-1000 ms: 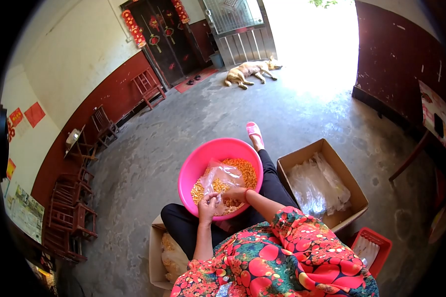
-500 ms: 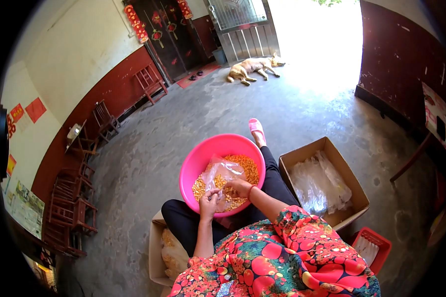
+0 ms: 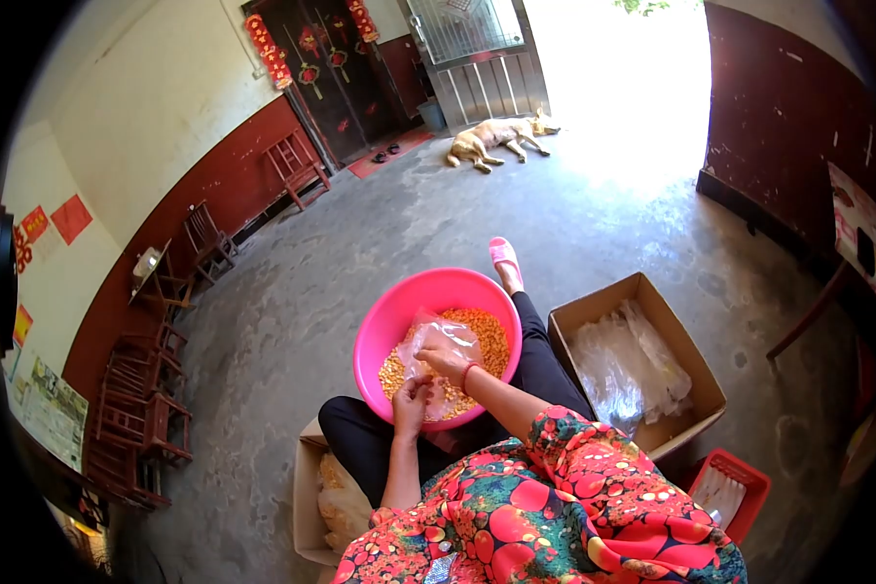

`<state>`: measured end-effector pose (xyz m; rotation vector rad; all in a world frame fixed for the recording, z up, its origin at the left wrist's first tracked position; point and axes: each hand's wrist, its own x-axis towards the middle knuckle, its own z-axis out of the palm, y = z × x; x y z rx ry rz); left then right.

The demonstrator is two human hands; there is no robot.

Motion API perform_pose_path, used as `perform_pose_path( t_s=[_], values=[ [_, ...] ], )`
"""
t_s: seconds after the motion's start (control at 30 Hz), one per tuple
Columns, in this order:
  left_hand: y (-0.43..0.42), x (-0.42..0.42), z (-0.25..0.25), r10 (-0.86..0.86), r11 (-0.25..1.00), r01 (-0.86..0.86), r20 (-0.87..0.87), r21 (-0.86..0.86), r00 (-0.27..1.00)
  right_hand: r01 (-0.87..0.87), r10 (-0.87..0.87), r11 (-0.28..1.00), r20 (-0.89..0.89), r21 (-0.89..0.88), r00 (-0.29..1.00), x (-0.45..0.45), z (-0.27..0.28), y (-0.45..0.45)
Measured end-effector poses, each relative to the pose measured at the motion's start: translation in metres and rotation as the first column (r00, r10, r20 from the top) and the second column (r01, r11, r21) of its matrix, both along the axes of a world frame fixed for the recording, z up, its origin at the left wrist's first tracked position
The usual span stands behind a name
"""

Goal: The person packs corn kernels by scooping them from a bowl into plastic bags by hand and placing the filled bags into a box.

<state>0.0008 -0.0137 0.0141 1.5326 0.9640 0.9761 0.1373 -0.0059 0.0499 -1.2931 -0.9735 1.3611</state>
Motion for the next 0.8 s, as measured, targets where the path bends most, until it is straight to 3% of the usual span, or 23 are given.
perform_pose_path(
  t_s=[0.13, 0.2, 0.23, 0.27, 0.3, 0.33, 0.37, 0.4, 0.47, 0.53, 0.67, 0.8],
  values=[
    [0.002, 0.001, -0.003, 0.013, 0.999, -0.013, 0.000, 0.029, 1.000, 0.038, -0.037, 0.998, 0.033, -0.042, 0.999, 0.009, -0.014, -0.001],
    [0.000, 0.001, 0.000, 0.010, 1.000, -0.010, -0.021, 0.021, 1.000, -0.027, 0.027, 0.994, -0.001, -0.108, 1.000, 0.020, -0.024, -0.004],
    [-0.001, 0.001, 0.001, 0.008, 1.000, -0.007, -0.042, 0.013, 0.999, -0.015, 0.028, 0.996, 0.145, -0.091, 0.989, 0.023, -0.036, 0.000],
    [0.002, 0.001, -0.005, 0.007, 1.000, -0.007, -0.042, 0.012, 0.999, -0.014, 0.028, 0.996, 0.145, -0.091, 0.989, 0.027, -0.044, 0.000],
    [0.006, 0.001, -0.012, -0.012, 0.999, 0.012, 0.010, 0.032, 1.000, -0.155, 0.168, 0.985, 0.552, -0.071, 0.817, 0.034, -0.053, 0.000],
    [0.010, 0.000, -0.019, -0.032, 0.998, 0.029, 0.060, 0.053, 0.998, -0.287, 0.242, 0.951, 0.849, -0.112, 0.470, 0.038, -0.061, 0.001],
    [0.008, 0.001, -0.014, -0.033, 0.998, 0.030, 0.060, 0.054, 0.998, -0.562, 0.171, 0.801, 0.978, -0.207, -0.116, 0.038, -0.064, -0.001],
    [0.004, 0.001, -0.008, -0.031, 0.999, 0.029, 0.032, 0.046, 0.999, -0.562, 0.172, 0.801, 0.978, -0.207, -0.115, 0.037, -0.067, -0.003],
    [0.003, 0.001, -0.006, -0.028, 0.999, 0.028, 0.003, 0.036, 1.000, -0.225, 0.211, 0.962, 0.941, -0.152, 0.266, 0.033, -0.066, -0.012],
    [0.006, 0.002, -0.012, -0.039, 0.998, 0.035, 0.078, 0.044, 0.996, -0.241, 0.273, 0.946, 0.933, -0.216, 0.234, 0.030, -0.063, -0.014],
    [0.006, 0.001, -0.014, -0.022, 0.998, 0.020, 0.031, 0.061, 0.999, -0.255, 0.353, 0.915, 0.926, -0.312, 0.136, 0.025, -0.051, -0.021],
    [0.002, 0.001, -0.005, 0.000, 0.997, 0.001, -0.016, 0.079, 1.000, -0.207, 0.298, 0.943, 0.938, -0.261, 0.175, 0.024, -0.060, -0.019]
  ],
)
